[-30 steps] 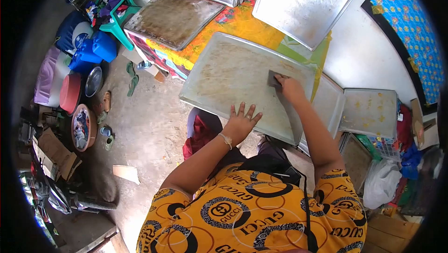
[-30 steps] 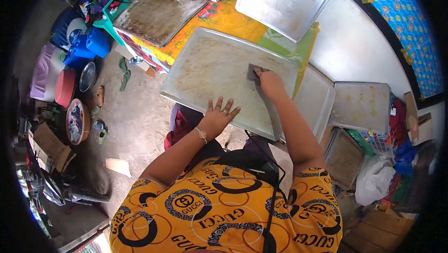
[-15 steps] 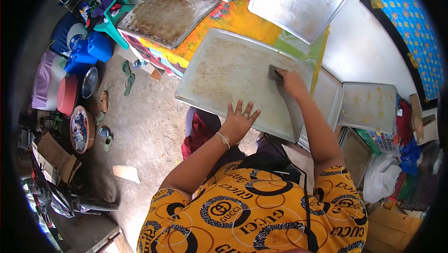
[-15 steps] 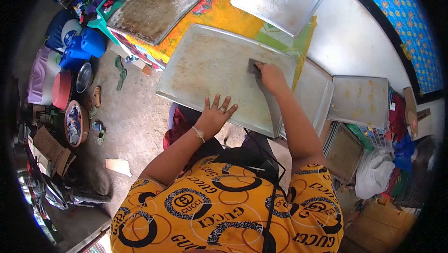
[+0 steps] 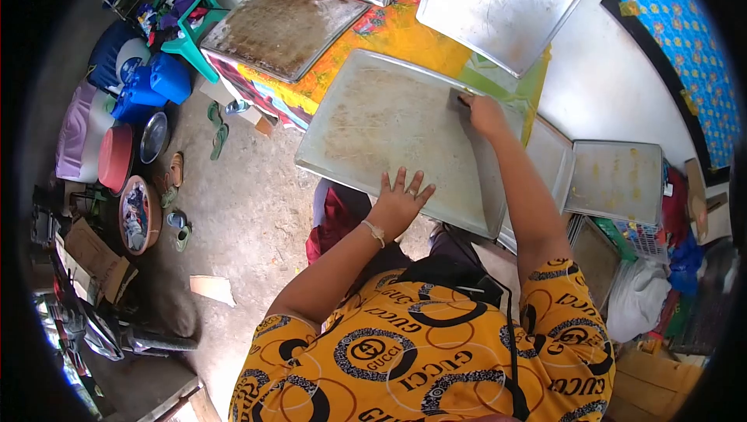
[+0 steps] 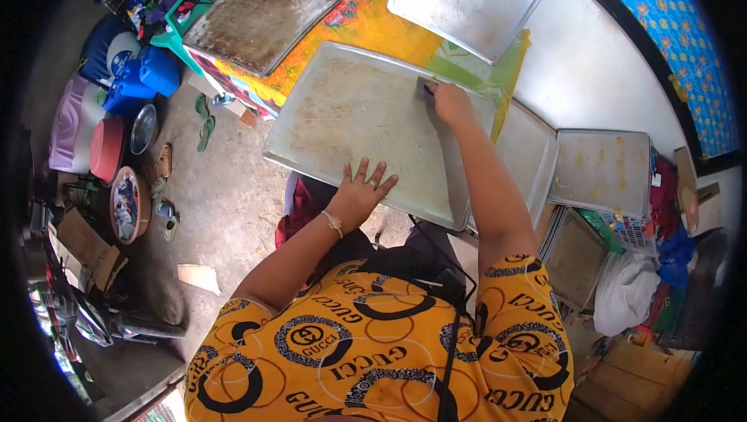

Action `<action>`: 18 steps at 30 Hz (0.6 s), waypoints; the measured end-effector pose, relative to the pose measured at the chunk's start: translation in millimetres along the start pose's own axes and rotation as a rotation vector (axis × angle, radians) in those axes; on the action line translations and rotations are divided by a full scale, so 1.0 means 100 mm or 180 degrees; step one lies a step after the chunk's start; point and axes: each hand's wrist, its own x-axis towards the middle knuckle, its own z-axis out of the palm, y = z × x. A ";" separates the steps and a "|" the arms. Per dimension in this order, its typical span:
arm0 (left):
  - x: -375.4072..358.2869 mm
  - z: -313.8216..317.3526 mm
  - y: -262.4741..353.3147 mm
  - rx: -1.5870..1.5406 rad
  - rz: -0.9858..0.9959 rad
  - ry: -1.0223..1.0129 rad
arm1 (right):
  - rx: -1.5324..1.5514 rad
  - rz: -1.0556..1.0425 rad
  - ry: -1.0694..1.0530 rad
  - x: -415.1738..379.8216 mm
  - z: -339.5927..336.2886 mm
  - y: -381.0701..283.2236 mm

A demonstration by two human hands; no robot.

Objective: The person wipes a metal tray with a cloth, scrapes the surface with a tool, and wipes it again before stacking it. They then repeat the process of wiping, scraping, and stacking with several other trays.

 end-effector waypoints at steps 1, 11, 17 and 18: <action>0.00 0.00 0.00 0.0024 0.0012 0.0041 | 0.0009 0.0037 -0.0066 0.06 -0.07 -0.02; 0.01 0.01 -0.01 -0.0049 -0.0019 0.0118 | -0.0030 -0.0513 0.0014 -0.87 0.00 0.01; 0.02 -0.03 -0.01 -0.0078 -0.0036 -0.0020 | 0.0009 -0.0450 0.0239 -1.21 -0.01 0.06; 0.02 -0.04 0.00 -0.0075 -0.0037 -0.0063 | 0.0065 -0.0335 0.0195 -1.09 -0.04 0.12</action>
